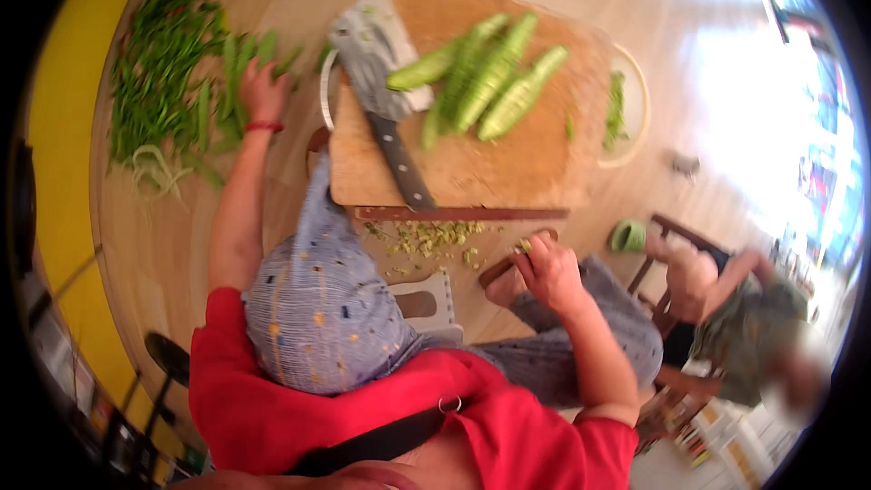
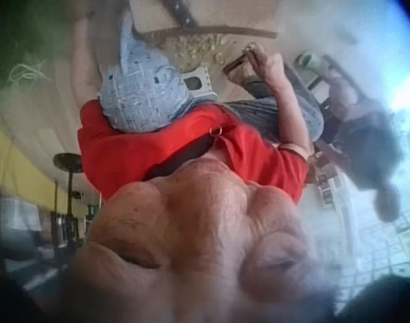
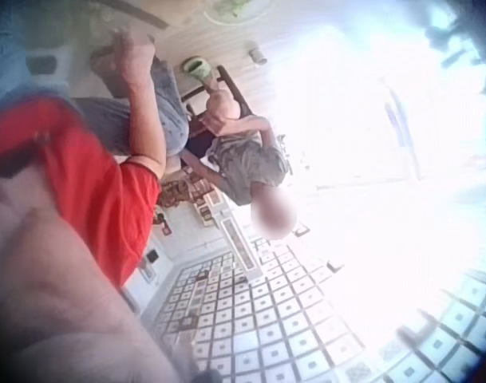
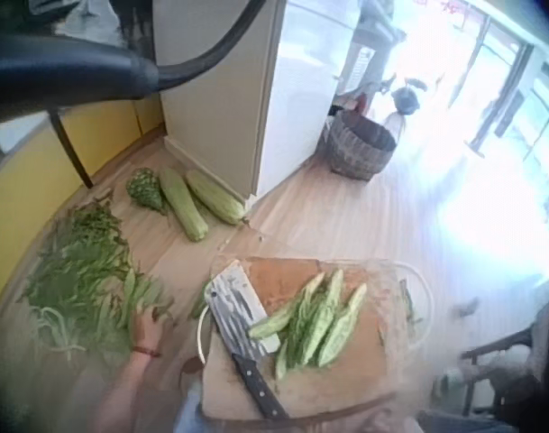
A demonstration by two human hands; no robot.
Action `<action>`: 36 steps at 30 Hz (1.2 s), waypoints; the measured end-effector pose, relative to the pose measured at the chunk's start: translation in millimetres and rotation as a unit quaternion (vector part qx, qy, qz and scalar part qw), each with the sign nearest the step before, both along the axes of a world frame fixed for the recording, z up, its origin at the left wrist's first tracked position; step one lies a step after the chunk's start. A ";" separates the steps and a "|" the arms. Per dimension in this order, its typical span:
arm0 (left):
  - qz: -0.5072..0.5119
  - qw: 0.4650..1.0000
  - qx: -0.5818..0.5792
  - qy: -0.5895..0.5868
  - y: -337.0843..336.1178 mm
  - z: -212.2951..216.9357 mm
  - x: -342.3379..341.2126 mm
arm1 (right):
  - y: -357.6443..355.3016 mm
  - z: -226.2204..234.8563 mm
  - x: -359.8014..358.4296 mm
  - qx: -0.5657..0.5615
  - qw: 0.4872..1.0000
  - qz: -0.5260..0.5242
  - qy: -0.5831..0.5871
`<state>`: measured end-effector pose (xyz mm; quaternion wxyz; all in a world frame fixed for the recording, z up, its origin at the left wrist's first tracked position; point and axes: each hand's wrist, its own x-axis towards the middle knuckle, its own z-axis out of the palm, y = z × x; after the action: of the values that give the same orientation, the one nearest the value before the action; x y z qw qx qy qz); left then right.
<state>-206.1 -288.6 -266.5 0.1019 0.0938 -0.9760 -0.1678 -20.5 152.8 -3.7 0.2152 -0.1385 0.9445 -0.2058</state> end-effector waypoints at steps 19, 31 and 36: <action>-0.070 0.495 0.852 -0.154 -152.3 118.1 8.5 | 22.3 -48.8 -36.3 0.131 0.935 0.155 0.289; -0.065 0.644 0.734 -0.205 83.8 397.3 101.7 | 11.6 -68.0 -44.1 0.096 0.956 0.046 0.272; -0.147 0.553 0.777 -0.263 124.1 394.9 154.6 | -0.6 -41.5 -41.9 0.035 0.948 0.030 0.314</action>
<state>-51.4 -164.6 128.4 -0.2977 0.0321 -0.4496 -0.8416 -62.4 152.2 -45.2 -0.0811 -0.2162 0.9665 -0.1121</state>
